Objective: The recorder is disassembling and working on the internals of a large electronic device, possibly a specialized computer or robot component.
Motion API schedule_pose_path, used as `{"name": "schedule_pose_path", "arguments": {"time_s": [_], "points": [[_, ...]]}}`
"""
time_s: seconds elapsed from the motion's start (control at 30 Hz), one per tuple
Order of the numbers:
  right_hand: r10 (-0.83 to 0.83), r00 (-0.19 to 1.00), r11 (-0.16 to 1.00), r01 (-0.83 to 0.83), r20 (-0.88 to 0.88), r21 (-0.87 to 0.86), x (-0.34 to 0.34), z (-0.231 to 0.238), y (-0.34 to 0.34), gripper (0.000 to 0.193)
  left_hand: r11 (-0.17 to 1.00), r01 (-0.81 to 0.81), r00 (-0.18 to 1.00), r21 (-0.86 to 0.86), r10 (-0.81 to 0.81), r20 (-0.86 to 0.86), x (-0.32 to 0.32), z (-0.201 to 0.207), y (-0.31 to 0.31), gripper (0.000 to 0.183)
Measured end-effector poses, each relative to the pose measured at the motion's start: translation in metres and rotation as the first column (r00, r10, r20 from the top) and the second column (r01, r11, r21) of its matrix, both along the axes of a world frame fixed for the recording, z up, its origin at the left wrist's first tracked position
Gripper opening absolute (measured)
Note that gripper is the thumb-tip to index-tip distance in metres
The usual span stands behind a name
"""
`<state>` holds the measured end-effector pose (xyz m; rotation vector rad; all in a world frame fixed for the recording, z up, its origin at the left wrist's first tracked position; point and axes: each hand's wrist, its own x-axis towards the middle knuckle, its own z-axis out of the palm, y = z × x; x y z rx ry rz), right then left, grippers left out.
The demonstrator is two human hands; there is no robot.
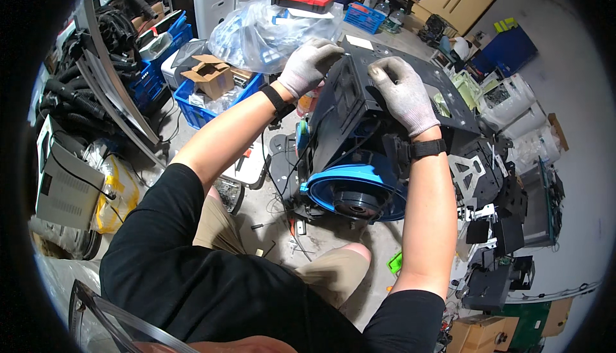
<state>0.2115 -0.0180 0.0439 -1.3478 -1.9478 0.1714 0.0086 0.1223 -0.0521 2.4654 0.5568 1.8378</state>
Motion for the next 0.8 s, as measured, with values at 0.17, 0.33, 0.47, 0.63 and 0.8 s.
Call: {"name": "schedule_pose_path", "arguments": {"time_s": [0.17, 0.33, 0.47, 0.63, 0.8], "points": [[0.004, 1.0, 1.0, -0.004, -0.03, -0.007, -0.001, 0.0, -0.001, 0.034, 0.994, 0.096, 0.993, -0.05, -0.091, 0.08, 0.006, -0.004, 0.0, 0.018], [0.006, 0.999, 1.0, -0.007, -0.045, -0.022, 0.001, 0.0, 0.0, 0.034, 0.952, 0.091, 0.993, -0.292, -0.066, 0.096, 0.007, -0.001, -0.007, 0.016], [-0.007, 0.999, 1.0, 0.006, -0.05, -0.012, 0.001, -0.001, 0.001, 0.034, 0.982, 0.047, 0.999, -0.181, -0.048, 0.001, 0.0, 0.003, -0.007, 0.019], [0.006, 0.998, 1.0, -0.008, -0.069, -0.017, 0.001, -0.002, 0.002, 0.033, 0.984, -0.018, 0.99, 0.176, 0.042, -0.135, -0.008, 0.009, 0.01, 0.029], [0.008, 0.995, 0.999, -0.014, -0.101, -0.053, 0.002, -0.002, 0.001, 0.033, 0.965, 0.035, 0.993, 0.261, -0.004, -0.117, -0.008, 0.005, 0.014, 0.031]]}}
